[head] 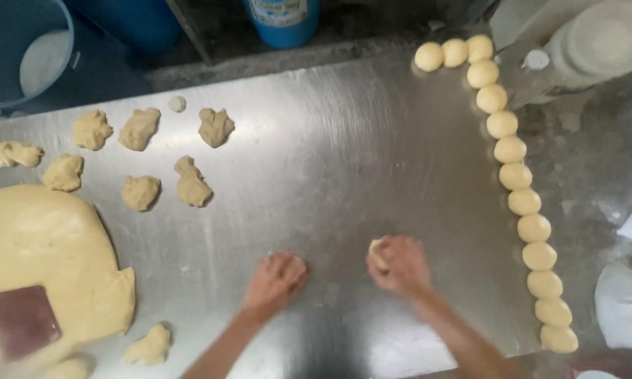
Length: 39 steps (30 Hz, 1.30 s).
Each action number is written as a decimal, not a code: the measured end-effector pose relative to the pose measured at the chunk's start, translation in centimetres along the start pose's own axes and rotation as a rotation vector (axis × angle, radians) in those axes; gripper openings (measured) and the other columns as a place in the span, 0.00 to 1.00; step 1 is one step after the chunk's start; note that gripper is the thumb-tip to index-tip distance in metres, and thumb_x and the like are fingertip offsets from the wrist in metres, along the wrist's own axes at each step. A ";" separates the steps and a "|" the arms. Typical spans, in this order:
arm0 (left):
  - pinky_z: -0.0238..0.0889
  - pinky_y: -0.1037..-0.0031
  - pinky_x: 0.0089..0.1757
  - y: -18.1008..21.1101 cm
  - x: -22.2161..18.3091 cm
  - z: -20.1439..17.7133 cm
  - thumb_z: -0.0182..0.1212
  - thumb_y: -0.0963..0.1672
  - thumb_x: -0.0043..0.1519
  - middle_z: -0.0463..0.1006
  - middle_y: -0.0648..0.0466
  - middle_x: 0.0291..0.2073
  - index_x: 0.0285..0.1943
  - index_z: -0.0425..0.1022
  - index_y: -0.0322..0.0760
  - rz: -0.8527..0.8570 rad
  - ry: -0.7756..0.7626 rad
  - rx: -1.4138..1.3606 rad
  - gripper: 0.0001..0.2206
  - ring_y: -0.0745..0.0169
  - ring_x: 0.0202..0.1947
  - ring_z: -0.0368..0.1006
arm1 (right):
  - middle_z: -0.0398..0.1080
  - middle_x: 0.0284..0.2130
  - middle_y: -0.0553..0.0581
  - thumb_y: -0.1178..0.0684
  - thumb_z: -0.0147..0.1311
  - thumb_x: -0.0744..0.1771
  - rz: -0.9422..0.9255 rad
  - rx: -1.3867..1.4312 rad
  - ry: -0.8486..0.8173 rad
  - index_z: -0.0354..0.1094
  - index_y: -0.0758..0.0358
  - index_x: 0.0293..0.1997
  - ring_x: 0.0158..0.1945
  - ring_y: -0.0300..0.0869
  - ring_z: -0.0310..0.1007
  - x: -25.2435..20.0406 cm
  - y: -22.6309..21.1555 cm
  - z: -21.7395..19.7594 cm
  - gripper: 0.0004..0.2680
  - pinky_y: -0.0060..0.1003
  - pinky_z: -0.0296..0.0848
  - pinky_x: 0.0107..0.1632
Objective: The recorder is portioning and shaping pieces of bread dough into smooth uniform balls on a stainless steel bakery table.
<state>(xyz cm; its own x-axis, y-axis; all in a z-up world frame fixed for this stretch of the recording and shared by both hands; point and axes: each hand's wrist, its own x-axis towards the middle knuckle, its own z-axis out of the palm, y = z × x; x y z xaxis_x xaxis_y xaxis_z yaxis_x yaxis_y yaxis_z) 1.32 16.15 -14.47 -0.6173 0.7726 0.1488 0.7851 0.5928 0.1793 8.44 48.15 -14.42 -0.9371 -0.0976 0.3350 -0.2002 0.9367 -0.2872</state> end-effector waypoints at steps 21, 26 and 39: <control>0.55 0.45 0.56 3.5 4.6 -8.1 0.67 0.52 0.56 0.61 0.38 0.66 0.70 0.62 0.43 -0.603 0.145 -0.309 0.32 0.35 0.65 0.58 | 0.66 0.58 0.63 0.44 0.65 0.62 0.429 0.220 -0.073 0.63 0.60 0.63 0.64 0.58 0.61 3.4 -4.2 -5.7 0.25 0.56 0.59 0.63; 0.55 0.41 0.55 3.4 4.1 -10.2 0.70 0.49 0.53 0.57 0.36 0.68 0.74 0.58 0.45 -0.571 -0.121 -0.320 0.37 0.31 0.67 0.54 | 0.58 0.62 0.65 0.46 0.67 0.61 0.691 0.372 -0.210 0.51 0.57 0.72 0.65 0.56 0.59 2.6 -4.6 -8.2 0.33 0.54 0.63 0.62; 0.66 0.57 0.55 5.5 26.8 -10.0 0.56 0.37 0.60 0.70 0.40 0.60 0.61 0.72 0.37 -0.491 -0.111 -0.611 0.19 0.38 0.57 0.69 | 0.70 0.54 0.65 0.51 0.63 0.63 0.462 0.357 -0.063 0.69 0.63 0.57 0.53 0.55 0.74 20.5 17.8 -13.8 0.18 0.44 0.76 0.53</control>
<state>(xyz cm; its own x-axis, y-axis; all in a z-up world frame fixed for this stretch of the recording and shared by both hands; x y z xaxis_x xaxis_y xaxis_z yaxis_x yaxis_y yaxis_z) -11.41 37.88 0.19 -0.8521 0.4923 -0.1776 0.2379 0.6666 0.7064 -10.43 67.47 -0.31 -0.9633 0.2634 0.0520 0.1593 0.7166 -0.6790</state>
